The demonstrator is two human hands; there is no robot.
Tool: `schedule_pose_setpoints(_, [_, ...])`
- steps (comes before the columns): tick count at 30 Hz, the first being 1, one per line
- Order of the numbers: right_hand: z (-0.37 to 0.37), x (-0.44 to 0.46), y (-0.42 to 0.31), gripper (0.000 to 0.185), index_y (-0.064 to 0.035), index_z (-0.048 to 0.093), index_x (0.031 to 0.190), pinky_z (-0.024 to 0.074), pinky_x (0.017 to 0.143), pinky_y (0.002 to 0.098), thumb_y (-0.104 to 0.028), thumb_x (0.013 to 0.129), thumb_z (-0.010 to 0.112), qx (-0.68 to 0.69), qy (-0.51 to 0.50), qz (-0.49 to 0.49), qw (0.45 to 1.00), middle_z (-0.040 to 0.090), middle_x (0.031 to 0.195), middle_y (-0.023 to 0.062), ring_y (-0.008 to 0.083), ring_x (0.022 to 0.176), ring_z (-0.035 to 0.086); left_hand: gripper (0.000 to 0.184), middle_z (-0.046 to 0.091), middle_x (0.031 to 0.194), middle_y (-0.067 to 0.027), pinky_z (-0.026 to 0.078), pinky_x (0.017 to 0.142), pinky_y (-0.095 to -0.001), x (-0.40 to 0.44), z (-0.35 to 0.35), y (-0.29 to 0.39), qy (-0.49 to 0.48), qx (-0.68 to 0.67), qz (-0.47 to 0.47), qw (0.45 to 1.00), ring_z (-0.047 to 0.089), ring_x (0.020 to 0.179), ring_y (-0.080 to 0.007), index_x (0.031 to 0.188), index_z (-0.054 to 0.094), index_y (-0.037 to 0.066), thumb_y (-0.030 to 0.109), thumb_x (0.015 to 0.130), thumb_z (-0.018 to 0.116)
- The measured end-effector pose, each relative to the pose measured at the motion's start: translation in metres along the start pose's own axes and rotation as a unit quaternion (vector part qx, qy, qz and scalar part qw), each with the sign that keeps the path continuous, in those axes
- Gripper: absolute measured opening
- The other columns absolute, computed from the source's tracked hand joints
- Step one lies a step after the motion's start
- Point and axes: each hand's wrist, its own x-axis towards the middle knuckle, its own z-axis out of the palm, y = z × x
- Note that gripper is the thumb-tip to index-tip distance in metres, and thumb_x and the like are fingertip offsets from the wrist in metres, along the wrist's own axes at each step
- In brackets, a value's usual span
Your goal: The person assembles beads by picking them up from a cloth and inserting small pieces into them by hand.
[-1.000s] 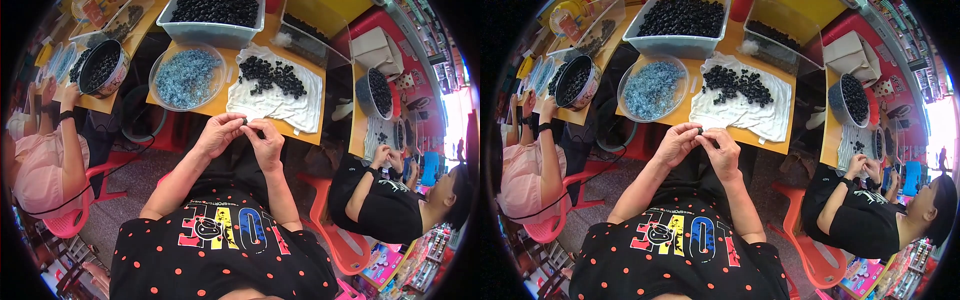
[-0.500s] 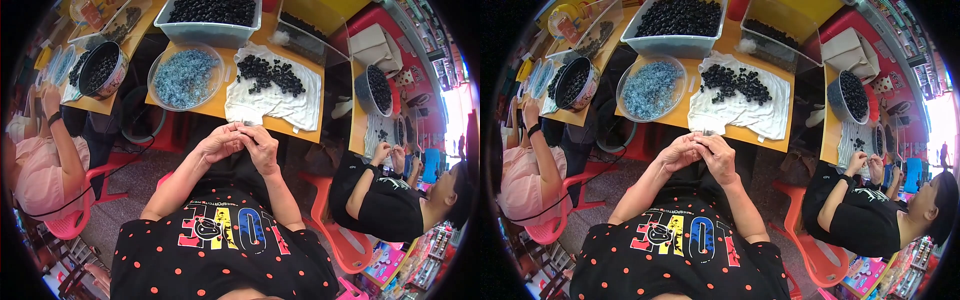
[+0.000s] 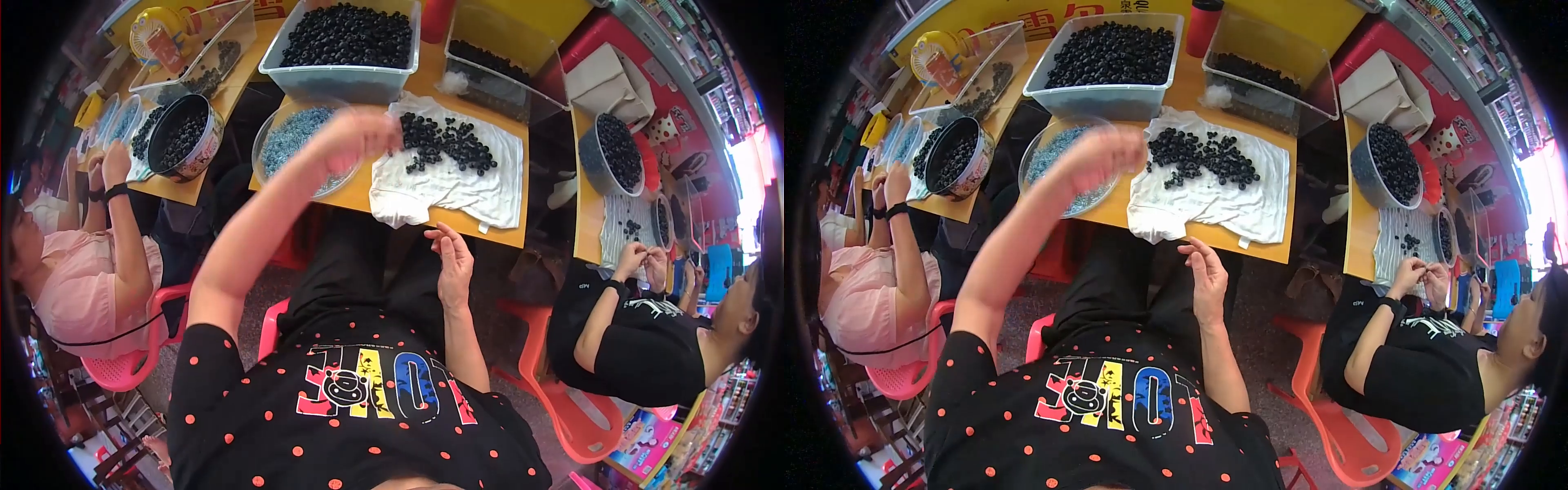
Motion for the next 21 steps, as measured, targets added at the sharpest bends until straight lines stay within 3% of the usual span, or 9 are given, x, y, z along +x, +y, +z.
schedule_pose_setpoints(2, [-0.001, 0.0, -0.002, 0.033, 0.0003, 0.057, 0.123, 0.0428, 0.08, 0.0214, -0.021, 0.098, 0.053, -0.004, 0.003, -0.003, 1.0, 0.066, 0.104, 0.0084, 0.0067, 0.083, 0.052, 0.037, 0.062, 0.108, -0.017, 0.052, 0.09, -0.0333, 0.033, 0.001, 0.05, 0.109, -0.083, 0.135, 0.981, 0.061, 0.105, -0.0237, 0.117, 0.051, -0.008, 0.017, 0.092, 0.06])
schedule_pose_setpoints(4, [-0.001, 0.0, -0.002, 0.032, 0.0013, 0.058, 0.121, 0.0438, 0.077, 0.02, -0.019, 0.097, 0.056, 0.002, -0.008, -0.003, 1.0, 0.067, 0.101, 0.0058, 0.006, 0.083, 0.053, 0.047, 0.058, 0.116, -0.0204, 0.052, 0.091, -0.0358, 0.047, 0.008, 0.073, 0.191, -0.063, 0.138, 0.97, 0.06, 0.109, -0.0267, 0.126, 0.041, -0.011, 0.018, 0.093, 0.059])
schedule_pose_setpoints(5, [-0.003, 0.001, -0.004, 0.032, 0.0013, 0.058, 0.121, 0.0438, 0.077, 0.02, -0.019, 0.097, 0.056, 0.002, -0.004, -0.006, 1.0, 0.067, 0.101, 0.0058, 0.006, 0.083, 0.053, 0.054, 0.055, 0.121, -0.0209, 0.052, 0.09, -0.0357, 0.053, 0.007, 0.069, 0.187, -0.015, 0.092, 0.978, 0.059, 0.11, -0.0258, 0.133, 0.035, -0.009, 0.02, 0.094, 0.059])
schedule_pose_setpoints(8, [-0.005, -0.001, -0.009, 0.03, 0.0008, 0.059, 0.12, 0.0448, 0.077, 0.02, -0.016, 0.096, 0.058, -0.058, -0.001, 0.002, 0.998, 0.067, 0.101, 0.0061, 0.0065, 0.087, 0.057, 0.031, 0.068, 0.098, -0.0129, 0.054, 0.077, -0.0315, 0.052, 0.009, 0.018, 0.048, 0.235, 0.051, 0.969, 0.066, 0.09, -0.0202, 0.111, 0.062, -0.003, 0.017, 0.088, 0.065])
schedule_pose_setpoints(10, [-0.006, 0.0, -0.01, 0.028, 0.0009, 0.061, 0.118, 0.0454, 0.077, 0.0201, -0.015, 0.095, 0.058, -0.061, 0.012, 0.009, 0.998, 0.068, 0.099, 0.0061, 0.007, 0.087, 0.058, 0.017, 0.07, 0.081, -0.0085, 0.054, 0.071, -0.0313, 0.052, 0.014, -0.03, 0.051, 0.339, 0.052, 0.938, 0.068, 0.077, -0.0174, 0.093, 0.071, -0.001, 0.012, 0.082, 0.067])
schedule_pose_setpoints(12, [-0.009, 0.0, -0.01, 0.027, 0.001, 0.062, 0.116, 0.046, 0.077, 0.0202, -0.014, 0.095, 0.059, -0.069, 0.017, 0.017, 0.997, 0.068, 0.098, 0.0062, 0.0074, 0.087, 0.06, 0.016, 0.071, 0.079, -0.0096, 0.054, 0.069, -0.0306, 0.049, 0.026, -0.055, 0.104, 0.51, 0.087, 0.849, 0.068, 0.074, -0.0165, 0.091, 0.071, 0.0, 0.009, 0.078, 0.068])
schedule_pose_setpoints(17, [-0.011, 0.003, -0.016, 0.02, 0.002, 0.066, 0.109, 0.0481, 0.078, 0.022, -0.009, 0.093, 0.059, -0.106, 0.035, 0.015, 0.994, 0.07, 0.093, 0.0059, 0.0093, 0.086, 0.062, 0.015, 0.067, 0.083, -0.0162, 0.052, 0.073, -0.0361, 0.059, 0.031, -0.085, 0.1, 0.572, 0.13, 0.804, 0.067, 0.08, -0.0278, 0.089, 0.071, 0.002, 0.007, 0.077, 0.064])
schedule_pose_setpoints(19, [-0.013, 0.004, -0.018, 0.019, 0.002, 0.066, 0.107, 0.0484, 0.078, 0.0224, -0.009, 0.093, 0.06, -0.12, 0.038, 0.011, 0.992, 0.07, 0.093, 0.0061, 0.0096, 0.086, 0.063, 0.016, 0.065, 0.09, -0.0161, 0.05, 0.078, -0.0398, 0.064, 0.031, -0.09, 0.159, 0.593, 0.219, 0.758, 0.064, 0.087, -0.0327, 0.092, 0.071, 0.003, 0.005, 0.079, 0.062])
schedule_pose_setpoints(21, [-0.015, 0.005, -0.017, 0.019, 0.002, 0.067, 0.106, 0.0487, 0.078, 0.0228, -0.008, 0.092, 0.06, -0.133, 0.037, 0.008, 0.99, 0.07, 0.093, 0.0064, 0.01, 0.086, 0.063, 0.017, 0.064, 0.093, -0.0156, 0.049, 0.081, -0.0405, 0.068, 0.03, -0.088, 0.138, 0.606, 0.197, 0.759, 0.062, 0.09, -0.0336, 0.094, 0.071, 0.004, 0.004, 0.08, 0.061])
